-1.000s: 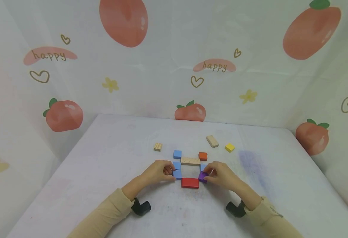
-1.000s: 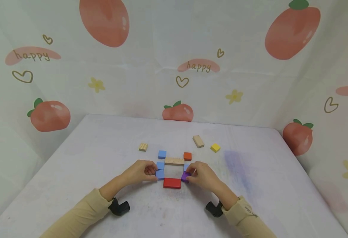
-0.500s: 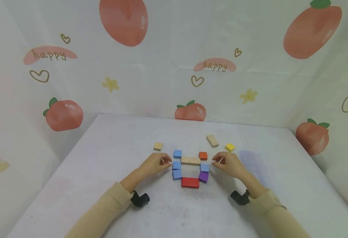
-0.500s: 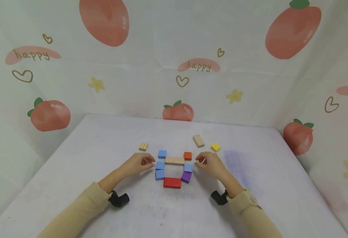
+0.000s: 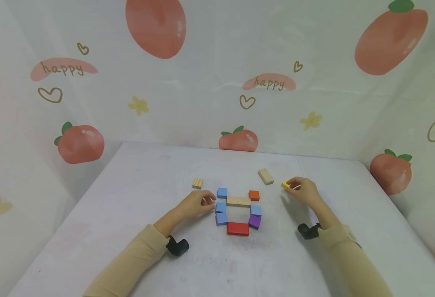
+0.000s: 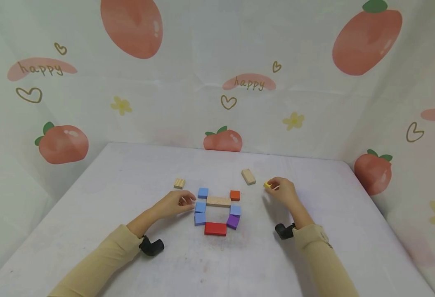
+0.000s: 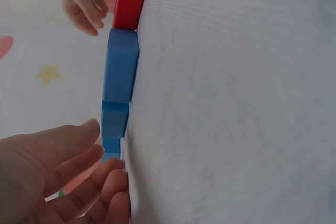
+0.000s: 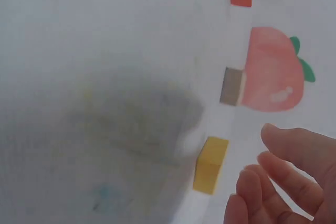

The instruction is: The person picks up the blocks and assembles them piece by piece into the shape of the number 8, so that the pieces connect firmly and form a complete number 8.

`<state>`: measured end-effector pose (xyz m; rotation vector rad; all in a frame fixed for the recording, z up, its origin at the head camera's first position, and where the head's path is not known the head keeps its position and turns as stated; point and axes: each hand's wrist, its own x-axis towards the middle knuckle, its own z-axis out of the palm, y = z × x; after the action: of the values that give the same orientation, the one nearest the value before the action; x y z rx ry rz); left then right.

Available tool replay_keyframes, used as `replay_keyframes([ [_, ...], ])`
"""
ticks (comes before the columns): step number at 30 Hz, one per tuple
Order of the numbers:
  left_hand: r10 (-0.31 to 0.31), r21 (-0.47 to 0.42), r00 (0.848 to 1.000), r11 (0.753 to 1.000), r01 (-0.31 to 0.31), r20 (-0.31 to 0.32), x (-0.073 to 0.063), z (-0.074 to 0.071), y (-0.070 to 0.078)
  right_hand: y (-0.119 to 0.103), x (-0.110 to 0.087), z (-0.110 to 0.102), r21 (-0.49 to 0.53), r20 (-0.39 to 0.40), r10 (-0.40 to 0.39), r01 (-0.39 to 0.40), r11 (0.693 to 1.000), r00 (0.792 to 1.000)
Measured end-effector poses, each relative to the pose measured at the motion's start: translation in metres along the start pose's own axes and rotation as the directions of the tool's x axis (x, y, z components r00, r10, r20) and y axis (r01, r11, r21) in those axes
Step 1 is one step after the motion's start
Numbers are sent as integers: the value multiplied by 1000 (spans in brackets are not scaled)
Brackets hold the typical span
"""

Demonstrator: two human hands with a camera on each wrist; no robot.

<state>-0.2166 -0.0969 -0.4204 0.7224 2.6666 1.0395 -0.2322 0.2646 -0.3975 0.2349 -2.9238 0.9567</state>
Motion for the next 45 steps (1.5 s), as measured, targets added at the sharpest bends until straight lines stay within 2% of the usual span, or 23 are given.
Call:
replay_keyframes([
  [6,-26,-28,1000,999,26,16,1,0,0,9,3,-4,-11,36,104,-104,995,994],
  [16,8,-36,1000,999,-7,25,1,0,-1,18,12,-2,-11,95,210,-210,978,973],
  [34,0,-21,999,1000,0,42,1,0,0,20,19,-2,-48,132,225,-221,974,965],
  [45,1,-20,999,1000,-1,43,1,-1,2,22,21,-1,-56,125,235,-230,972,964],
])
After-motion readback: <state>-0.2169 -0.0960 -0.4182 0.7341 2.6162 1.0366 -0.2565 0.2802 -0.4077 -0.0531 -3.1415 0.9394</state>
